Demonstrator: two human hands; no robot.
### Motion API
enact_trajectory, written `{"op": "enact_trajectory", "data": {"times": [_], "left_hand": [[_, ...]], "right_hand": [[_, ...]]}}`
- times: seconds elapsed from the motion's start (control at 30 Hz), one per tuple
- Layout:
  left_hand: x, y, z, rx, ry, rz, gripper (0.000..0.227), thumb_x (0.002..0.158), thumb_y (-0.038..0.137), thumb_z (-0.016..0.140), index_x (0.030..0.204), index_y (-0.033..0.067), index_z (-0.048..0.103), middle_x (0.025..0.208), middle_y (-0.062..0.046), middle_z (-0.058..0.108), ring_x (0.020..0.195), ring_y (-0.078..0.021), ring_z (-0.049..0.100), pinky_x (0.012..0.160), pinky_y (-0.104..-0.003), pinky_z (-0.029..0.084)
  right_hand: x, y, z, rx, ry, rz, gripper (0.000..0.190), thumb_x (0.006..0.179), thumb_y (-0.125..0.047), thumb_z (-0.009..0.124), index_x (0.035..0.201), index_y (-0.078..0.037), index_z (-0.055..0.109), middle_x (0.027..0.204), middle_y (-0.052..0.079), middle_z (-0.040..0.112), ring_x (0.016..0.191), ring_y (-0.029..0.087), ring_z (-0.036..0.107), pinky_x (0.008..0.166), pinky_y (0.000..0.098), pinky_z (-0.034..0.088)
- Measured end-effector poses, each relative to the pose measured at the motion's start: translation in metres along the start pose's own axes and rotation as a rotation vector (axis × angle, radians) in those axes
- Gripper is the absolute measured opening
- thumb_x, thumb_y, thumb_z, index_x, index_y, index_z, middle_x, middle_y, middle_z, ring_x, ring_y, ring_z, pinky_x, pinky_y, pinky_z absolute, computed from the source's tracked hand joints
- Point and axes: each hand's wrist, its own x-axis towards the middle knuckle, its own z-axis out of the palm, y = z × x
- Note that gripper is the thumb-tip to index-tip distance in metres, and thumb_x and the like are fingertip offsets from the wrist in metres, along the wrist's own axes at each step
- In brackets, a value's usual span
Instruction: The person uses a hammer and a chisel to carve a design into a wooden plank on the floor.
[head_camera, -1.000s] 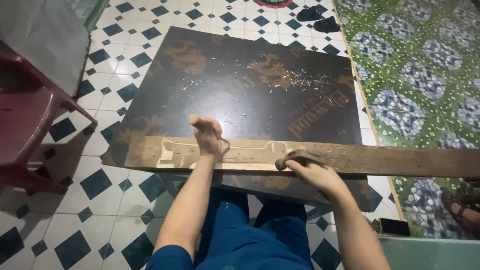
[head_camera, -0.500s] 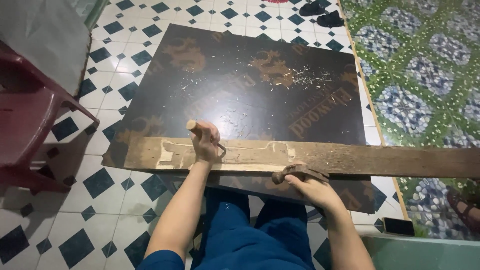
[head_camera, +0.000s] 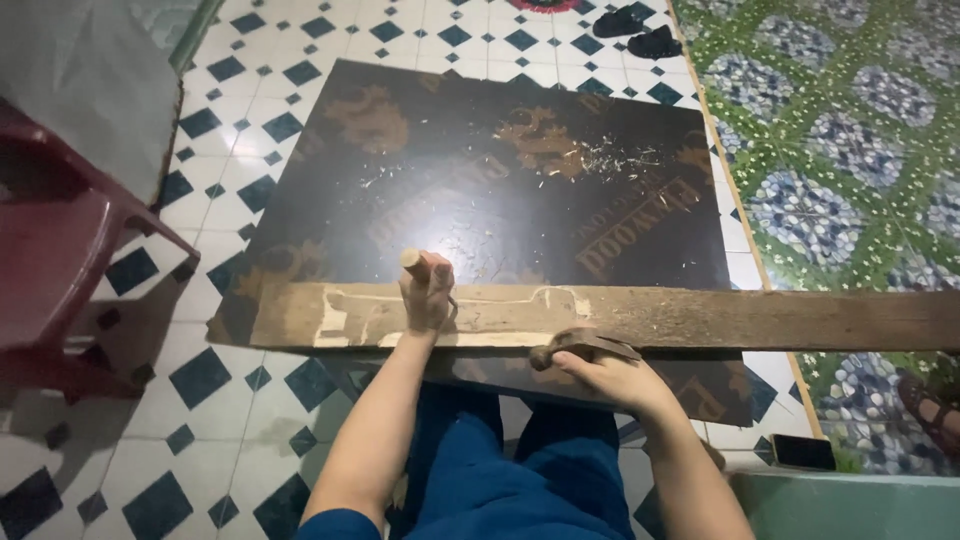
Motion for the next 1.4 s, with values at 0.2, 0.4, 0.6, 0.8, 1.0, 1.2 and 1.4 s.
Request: {"op": "enact_trajectory", "data": {"times": [0.2, 0.4, 0.6, 0.8, 1.0, 1.2, 1.4], "left_hand": [[0.002, -0.007, 0.006, 0.253, -0.051, 0.109, 0.039, 0.103, 0.031, 0.066, 0.074, 0.0175, 0.045, 0.059, 0.0, 0.046, 0.055, -0.0178, 0.052, 0.057, -0.027, 0.044], [-0.013, -0.048, 0.006, 0.301, -0.042, 0.019, 0.021, 0.084, 0.006, 0.08, 0.086, 0.0077, 0.059, 0.077, -0.014, 0.066, 0.08, -0.0297, 0.067, 0.082, -0.048, 0.052], [-0.021, -0.045, 0.011, 0.226, -0.098, -0.249, 0.053, 0.102, 0.057, 0.051, 0.073, 0.0141, 0.064, 0.07, -0.009, 0.061, 0.071, -0.0214, 0.06, 0.08, -0.037, 0.051], [-0.025, -0.106, -0.004, 0.396, -0.101, 0.297, 0.033, 0.081, -0.003, 0.075, 0.088, 0.0137, 0.047, 0.07, -0.006, 0.061, 0.068, -0.0311, 0.065, 0.061, -0.043, 0.051], [0.02, 0.036, -0.013, -0.519, 0.57, -0.61, 0.041, 0.108, 0.026, 0.048, 0.07, 0.0229, 0.031, 0.049, 0.01, 0.022, 0.037, -0.0041, 0.026, 0.038, -0.014, 0.015], [0.002, 0.027, 0.0, -0.214, 0.227, -0.149, 0.046, 0.091, 0.001, 0.067, 0.057, 0.0157, 0.04, 0.044, 0.004, 0.038, 0.037, -0.0087, 0.033, 0.039, -0.02, 0.025], [0.0, 0.013, -0.004, -0.061, 0.047, 0.004, 0.04, 0.087, 0.003, 0.069, 0.057, 0.0146, 0.048, 0.051, 0.002, 0.049, 0.046, -0.0083, 0.04, 0.043, -0.02, 0.032]], "right_hand": [[0.021, -0.081, -0.033, -0.199, 0.248, -0.51, 0.047, 0.098, -0.061, 0.048, 0.113, -0.019, 0.062, 0.088, 0.011, 0.075, 0.086, 0.031, 0.078, 0.067, 0.0423, 0.063], [0.026, -0.164, -0.043, -0.663, 0.616, -0.999, 0.028, 0.102, -0.035, 0.056, 0.093, -0.011, 0.067, 0.084, 0.009, 0.06, 0.075, 0.034, 0.068, 0.058, 0.0404, 0.057], [0.004, -0.198, -0.064, -0.616, 0.333, -0.516, 0.047, 0.101, -0.054, 0.044, 0.096, -0.01, 0.063, 0.092, 0.019, 0.078, 0.092, 0.039, 0.076, 0.085, 0.051, 0.06], [0.027, -0.166, -0.041, -0.551, 0.18, -0.436, 0.051, 0.092, -0.06, 0.045, 0.106, -0.018, 0.071, 0.109, 0.005, 0.077, 0.107, 0.03, 0.072, 0.095, 0.0492, 0.057], [0.009, -0.1, -0.042, -0.456, 0.123, -0.253, 0.054, 0.096, -0.063, 0.05, 0.111, -0.018, 0.075, 0.116, 0.007, 0.077, 0.114, 0.033, 0.071, 0.106, 0.0495, 0.051], [0.005, -0.045, -0.043, -0.215, 0.098, -0.085, 0.055, 0.095, -0.064, 0.054, 0.113, -0.015, 0.069, 0.115, 0.015, 0.077, 0.111, 0.035, 0.073, 0.094, 0.0522, 0.058], [-0.007, -0.024, -0.036, -0.117, 0.063, -0.064, 0.058, 0.096, -0.054, 0.055, 0.133, -0.009, 0.059, 0.137, 0.02, 0.066, 0.127, 0.039, 0.063, 0.108, 0.0543, 0.048]]}}
